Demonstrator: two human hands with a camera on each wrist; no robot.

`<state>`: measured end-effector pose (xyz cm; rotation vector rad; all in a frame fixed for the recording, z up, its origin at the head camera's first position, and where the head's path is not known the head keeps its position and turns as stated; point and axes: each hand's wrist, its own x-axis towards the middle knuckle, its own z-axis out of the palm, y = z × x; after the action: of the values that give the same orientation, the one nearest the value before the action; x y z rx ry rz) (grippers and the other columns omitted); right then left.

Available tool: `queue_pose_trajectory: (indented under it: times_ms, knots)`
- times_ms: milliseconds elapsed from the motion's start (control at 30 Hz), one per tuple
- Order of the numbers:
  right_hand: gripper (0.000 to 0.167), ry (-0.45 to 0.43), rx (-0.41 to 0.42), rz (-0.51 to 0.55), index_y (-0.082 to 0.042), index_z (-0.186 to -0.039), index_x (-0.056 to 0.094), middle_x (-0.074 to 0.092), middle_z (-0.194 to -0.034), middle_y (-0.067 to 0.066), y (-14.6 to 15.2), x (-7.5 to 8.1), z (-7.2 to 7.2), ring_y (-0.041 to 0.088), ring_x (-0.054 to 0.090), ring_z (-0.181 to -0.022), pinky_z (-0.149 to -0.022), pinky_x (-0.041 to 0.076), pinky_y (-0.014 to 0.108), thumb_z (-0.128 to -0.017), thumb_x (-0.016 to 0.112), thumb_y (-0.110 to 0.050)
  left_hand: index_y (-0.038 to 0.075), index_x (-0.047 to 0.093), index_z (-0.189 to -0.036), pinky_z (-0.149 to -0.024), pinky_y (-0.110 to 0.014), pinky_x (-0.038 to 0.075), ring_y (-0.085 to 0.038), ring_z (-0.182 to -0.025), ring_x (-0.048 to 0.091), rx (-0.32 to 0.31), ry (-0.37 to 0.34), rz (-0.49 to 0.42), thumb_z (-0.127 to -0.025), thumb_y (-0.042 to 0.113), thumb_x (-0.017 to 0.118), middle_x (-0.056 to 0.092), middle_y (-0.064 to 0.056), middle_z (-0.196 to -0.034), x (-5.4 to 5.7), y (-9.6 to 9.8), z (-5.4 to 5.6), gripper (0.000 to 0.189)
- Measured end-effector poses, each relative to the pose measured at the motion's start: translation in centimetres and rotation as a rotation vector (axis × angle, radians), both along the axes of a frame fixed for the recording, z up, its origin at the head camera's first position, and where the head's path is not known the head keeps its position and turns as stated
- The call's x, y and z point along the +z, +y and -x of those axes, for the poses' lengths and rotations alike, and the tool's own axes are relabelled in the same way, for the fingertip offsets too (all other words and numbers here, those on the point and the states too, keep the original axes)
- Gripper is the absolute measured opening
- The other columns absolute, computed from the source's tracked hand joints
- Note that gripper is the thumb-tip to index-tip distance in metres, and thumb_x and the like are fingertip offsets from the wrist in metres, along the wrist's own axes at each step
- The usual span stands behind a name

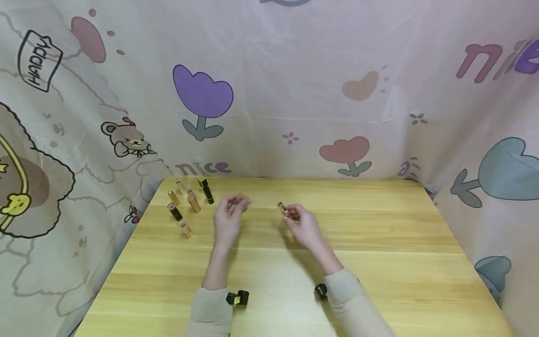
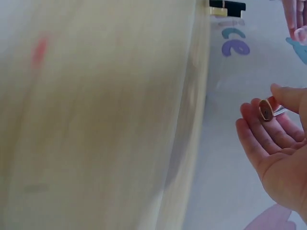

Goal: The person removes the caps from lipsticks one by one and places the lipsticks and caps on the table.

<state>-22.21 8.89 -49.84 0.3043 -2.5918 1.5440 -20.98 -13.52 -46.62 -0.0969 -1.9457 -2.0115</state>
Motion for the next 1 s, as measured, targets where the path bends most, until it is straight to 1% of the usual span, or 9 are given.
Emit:
queue_pose_trajectory:
  times_ms: [100,200,333,433,533,667,733,833,1000]
  knots:
    - [0.03,-0.008,-0.03,0.019,0.0,-0.122,0.066,0.076,-0.11,0.015,1.0,-0.1,0.5,0.032,0.073,-0.103,-0.095,0.062,0.043,-0.094,0.076,-0.008,-0.003,0.062,-0.121,-0.092,-0.026,0.061,-0.022,-0.102,0.07,-0.023,-0.011,0.05,-0.097,0.008,0.072,0.07,-0.02,-0.115,-0.2,1.0,0.6,0.028]
    - [0.031,0.007,-0.048,0.015,0.001,-0.123,0.063,0.075,-0.113,0.018,2.3,-0.2,1.3,0.035,0.073,-0.105,-0.097,0.061,0.045,-0.095,0.075,-0.008,-0.004,0.063,-0.121,-0.093,-0.025,0.06,-0.028,-0.108,0.07,-0.052,-0.016,0.092,-0.097,0.008,0.074,0.07,-0.019,-0.117,-0.4,2.2,1.6,0.029]
    - [0.033,0.042,-0.048,-0.006,0.002,-0.123,0.063,0.074,-0.116,0.019,4.1,0.0,2.8,0.035,0.072,-0.107,-0.098,0.06,0.047,-0.094,0.076,-0.007,-0.004,0.064,-0.119,-0.096,-0.026,0.06,-0.033,-0.113,0.069,-0.077,-0.015,0.139,-0.096,0.007,0.075,0.07,-0.019,-0.116,-0.7,3.7,3.5,0.028]
    - [0.036,0.066,-0.042,-0.035,0.004,-0.123,0.065,0.07,-0.117,0.019,5.5,-0.1,4.3,0.035,0.069,-0.108,-0.099,0.059,0.047,-0.092,0.079,-0.007,-0.004,0.064,-0.117,-0.097,-0.029,0.06,-0.032,-0.113,0.069,-0.086,-0.017,0.177,-0.096,0.006,0.075,0.071,-0.018,-0.114,-0.9,4.6,5.0,0.025]
    - [0.038,0.109,-0.046,-0.086,0.006,-0.121,0.068,0.066,-0.115,0.02,6.9,-0.2,5.9,0.035,0.068,-0.104,-0.096,0.06,0.048,-0.088,0.082,-0.006,-0.004,0.064,-0.115,-0.097,-0.031,0.06,-0.031,-0.113,0.069,-0.091,-0.023,0.215,-0.095,0.005,0.076,0.071,-0.017,-0.113,-1.3,5.4,6.7,0.025]
    - [0.037,0.137,-0.062,-0.13,0.008,-0.119,0.068,0.066,-0.11,0.022,8.4,-0.6,8.1,0.037,0.068,-0.1,-0.094,0.06,0.048,-0.087,0.082,-0.003,-0.005,0.064,-0.117,-0.097,-0.031,0.06,-0.032,-0.113,0.069,-0.103,-0.058,0.256,-0.093,0.005,0.078,0.07,-0.019,-0.115,-1.8,6.4,9.1,0.029]
    - [0.036,0.123,-0.07,-0.146,0.009,-0.119,0.067,0.067,-0.109,0.023,9.0,-0.8,9.1,0.037,0.068,-0.099,-0.094,0.06,0.048,-0.088,0.081,-0.003,-0.006,0.064,-0.118,-0.096,-0.031,0.061,-0.034,-0.113,0.069,-0.111,-0.082,0.282,-0.093,0.005,0.079,0.07,-0.02,-0.116,-2.0,7.0,10.3,0.031]
    - [0.036,0.075,-0.075,-0.183,0.009,-0.121,0.067,0.067,-0.11,0.023,9.6,-1.0,10.5,0.037,0.067,-0.099,-0.094,0.059,0.048,-0.09,0.08,-0.006,-0.006,0.064,-0.118,-0.095,-0.034,0.061,-0.034,-0.112,0.07,-0.122,-0.125,0.337,-0.093,0.006,0.079,0.071,-0.021,-0.115,-2.3,7.7,11.9,0.032]
    - [0.034,-0.014,-0.064,-0.22,0.008,-0.12,0.068,0.07,-0.111,0.022,10.0,-1.5,12.7,0.037,0.067,-0.102,-0.096,0.057,0.049,-0.092,0.078,-0.008,-0.006,0.064,-0.119,-0.092,-0.038,0.062,-0.034,-0.109,0.071,-0.16,-0.192,0.458,-0.094,0.008,0.077,0.072,-0.021,-0.114,-2.7,8.8,14.2,0.032]
